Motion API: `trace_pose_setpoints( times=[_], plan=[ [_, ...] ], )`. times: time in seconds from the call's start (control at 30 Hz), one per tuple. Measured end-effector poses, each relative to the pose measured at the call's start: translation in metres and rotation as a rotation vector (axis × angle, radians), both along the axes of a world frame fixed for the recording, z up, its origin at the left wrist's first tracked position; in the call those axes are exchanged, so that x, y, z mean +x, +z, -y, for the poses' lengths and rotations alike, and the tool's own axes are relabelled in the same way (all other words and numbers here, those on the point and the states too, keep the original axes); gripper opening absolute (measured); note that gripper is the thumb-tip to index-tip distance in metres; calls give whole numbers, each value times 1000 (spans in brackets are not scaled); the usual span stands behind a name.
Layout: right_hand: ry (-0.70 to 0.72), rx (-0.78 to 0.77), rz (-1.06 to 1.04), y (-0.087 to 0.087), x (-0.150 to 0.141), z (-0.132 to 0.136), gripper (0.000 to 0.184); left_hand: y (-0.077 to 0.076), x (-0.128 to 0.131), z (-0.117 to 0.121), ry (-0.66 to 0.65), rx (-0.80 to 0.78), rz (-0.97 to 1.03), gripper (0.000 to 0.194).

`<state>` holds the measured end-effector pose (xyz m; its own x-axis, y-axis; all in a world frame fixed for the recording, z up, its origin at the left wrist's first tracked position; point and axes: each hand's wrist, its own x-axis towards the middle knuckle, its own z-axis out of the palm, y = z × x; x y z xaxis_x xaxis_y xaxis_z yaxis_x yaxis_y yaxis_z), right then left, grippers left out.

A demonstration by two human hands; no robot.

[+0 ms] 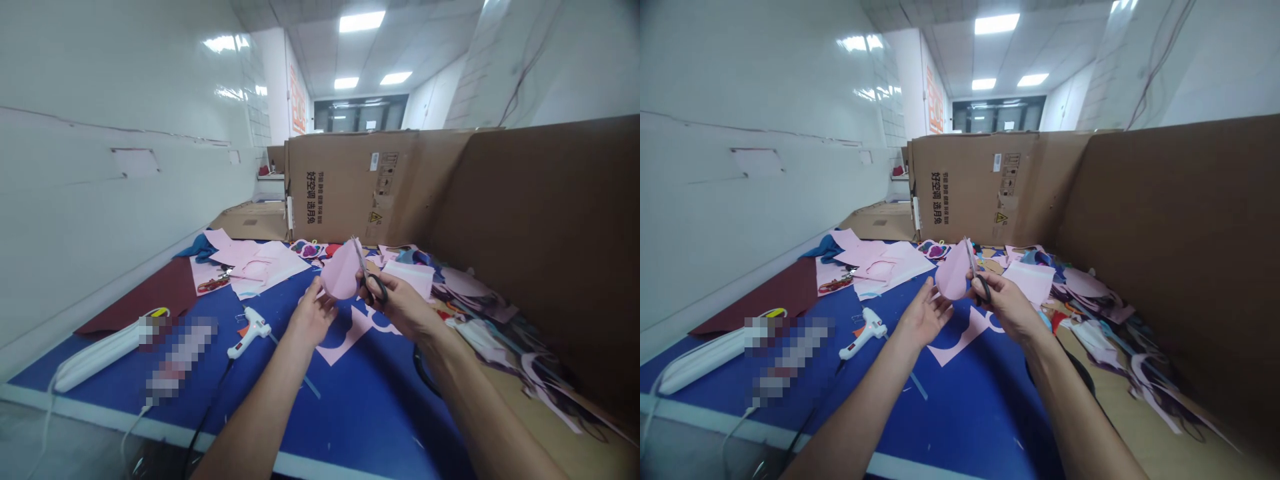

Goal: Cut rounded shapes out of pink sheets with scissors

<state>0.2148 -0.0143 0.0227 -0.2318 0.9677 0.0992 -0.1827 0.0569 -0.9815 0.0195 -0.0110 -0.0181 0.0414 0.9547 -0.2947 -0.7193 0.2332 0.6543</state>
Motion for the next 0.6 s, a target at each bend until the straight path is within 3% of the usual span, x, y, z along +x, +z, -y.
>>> trace_pose_setpoints(
  times=[0.2,0.3,0.4,0.6],
  plan=[
    [37,-5,-4,-3,-8,16,58,7,-10,2,-124,121,118,47],
    [102,4,13,-14,-4,21,59,13,-22,-1,-170,238,-43,54],
    [137,12,68,-26,2,23,60,17,-33,-5,-177,273,-311,49],
    [199,-7,146,-42,8,26,53,20,-34,-2,-321,313,-400,41]
  ],
)
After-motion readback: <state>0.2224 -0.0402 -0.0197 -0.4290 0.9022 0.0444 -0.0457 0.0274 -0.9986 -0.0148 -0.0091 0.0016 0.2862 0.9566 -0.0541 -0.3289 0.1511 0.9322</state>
